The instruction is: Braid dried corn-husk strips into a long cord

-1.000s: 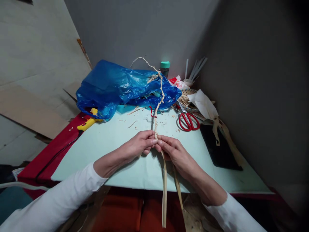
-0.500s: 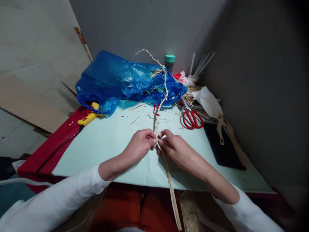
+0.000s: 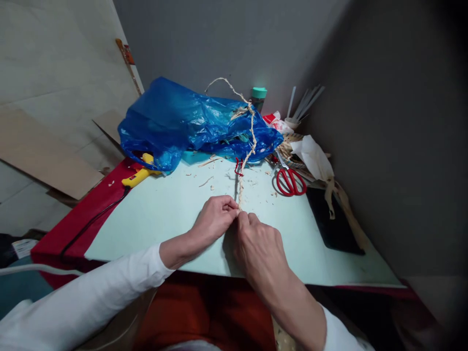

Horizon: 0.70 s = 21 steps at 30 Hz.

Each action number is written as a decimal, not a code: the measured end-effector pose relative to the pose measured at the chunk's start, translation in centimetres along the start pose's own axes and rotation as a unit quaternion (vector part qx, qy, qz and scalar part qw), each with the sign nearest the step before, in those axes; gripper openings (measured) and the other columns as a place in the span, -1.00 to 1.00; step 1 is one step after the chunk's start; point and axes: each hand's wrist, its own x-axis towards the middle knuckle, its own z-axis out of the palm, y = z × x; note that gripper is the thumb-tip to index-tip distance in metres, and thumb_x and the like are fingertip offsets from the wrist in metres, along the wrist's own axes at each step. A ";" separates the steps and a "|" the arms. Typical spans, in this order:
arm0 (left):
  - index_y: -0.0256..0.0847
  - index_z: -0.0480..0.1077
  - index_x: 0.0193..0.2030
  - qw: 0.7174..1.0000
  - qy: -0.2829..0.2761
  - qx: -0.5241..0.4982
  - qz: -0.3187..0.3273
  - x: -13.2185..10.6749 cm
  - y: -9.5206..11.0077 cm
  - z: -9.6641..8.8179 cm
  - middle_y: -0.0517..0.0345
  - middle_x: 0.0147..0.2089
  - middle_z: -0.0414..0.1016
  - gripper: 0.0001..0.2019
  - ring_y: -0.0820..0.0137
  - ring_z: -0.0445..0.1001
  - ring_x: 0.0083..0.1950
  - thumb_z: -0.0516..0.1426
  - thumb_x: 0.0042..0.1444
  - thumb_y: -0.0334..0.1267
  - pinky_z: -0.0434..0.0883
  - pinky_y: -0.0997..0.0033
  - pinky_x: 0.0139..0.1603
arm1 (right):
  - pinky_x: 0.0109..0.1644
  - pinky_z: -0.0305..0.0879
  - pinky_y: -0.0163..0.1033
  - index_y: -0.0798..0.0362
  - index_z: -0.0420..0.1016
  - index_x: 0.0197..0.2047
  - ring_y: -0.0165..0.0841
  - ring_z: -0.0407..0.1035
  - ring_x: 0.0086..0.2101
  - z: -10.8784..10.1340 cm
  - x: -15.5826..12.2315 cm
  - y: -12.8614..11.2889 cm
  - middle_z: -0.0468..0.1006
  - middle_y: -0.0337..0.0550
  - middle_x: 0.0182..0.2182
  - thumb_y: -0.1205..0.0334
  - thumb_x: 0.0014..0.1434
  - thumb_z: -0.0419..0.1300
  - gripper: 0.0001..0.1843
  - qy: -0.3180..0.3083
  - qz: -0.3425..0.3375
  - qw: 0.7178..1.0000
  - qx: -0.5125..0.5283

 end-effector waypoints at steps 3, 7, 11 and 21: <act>-0.27 0.35 -0.48 0.998 -0.016 -0.064 -0.011 -0.1 0.4 -0.2 0.29 -0.55 0.30 -0.95 0.56 0.20 -0.50 0.14 -0.06 -0.38 0.13 0.49 -0.44 | -0.50 0.15 -0.32 0.15 0.35 -0.18 -0.35 0.44 -0.44 0.3 -0.3 -0.5 0.47 -0.07 -0.40 0.54 0.15 0.00 -0.79 0.044 -0.010 0.999 -0.029; -0.29 0.35 -0.49 0.994 -0.036 -0.102 -0.005 0.0 0.9 -0.3 0.31 -0.56 0.28 -0.90 0.57 0.19 -0.50 0.18 -0.05 -0.32 0.13 0.49 -0.43 | -0.50 0.19 -0.34 0.18 0.34 -0.10 -0.36 0.41 -0.43 0.8 -0.3 -0.8 0.46 -0.06 -0.39 0.57 0.16 -0.02 -0.73 0.067 -0.030 0.996 -0.044; -0.31 0.38 -0.45 0.993 -0.043 -0.111 -0.005 0.0 0.8 -0.6 0.25 -0.50 0.36 -0.91 0.55 0.28 -0.44 0.20 -0.06 -0.34 0.20 0.48 -0.36 | -0.44 0.26 -0.26 0.21 0.38 -0.06 -0.28 0.42 -0.36 0.9 -0.8 -0.5 0.49 0.03 -0.33 0.60 0.16 -0.06 -0.65 0.053 -0.046 0.997 -0.033; -0.30 0.35 -0.35 0.981 -0.078 -0.175 -0.018 0.1 1.0 -0.8 0.17 -0.44 0.47 -0.88 0.48 0.47 -0.45 0.21 -0.01 -0.34 0.32 0.47 -0.36 | -0.12 0.25 -0.21 0.08 0.43 -0.12 -0.29 0.40 -0.24 -1.0 1.5 6.1 0.54 -0.04 -0.25 0.10 0.34 -0.06 -0.68 -0.016 -0.035 0.907 0.419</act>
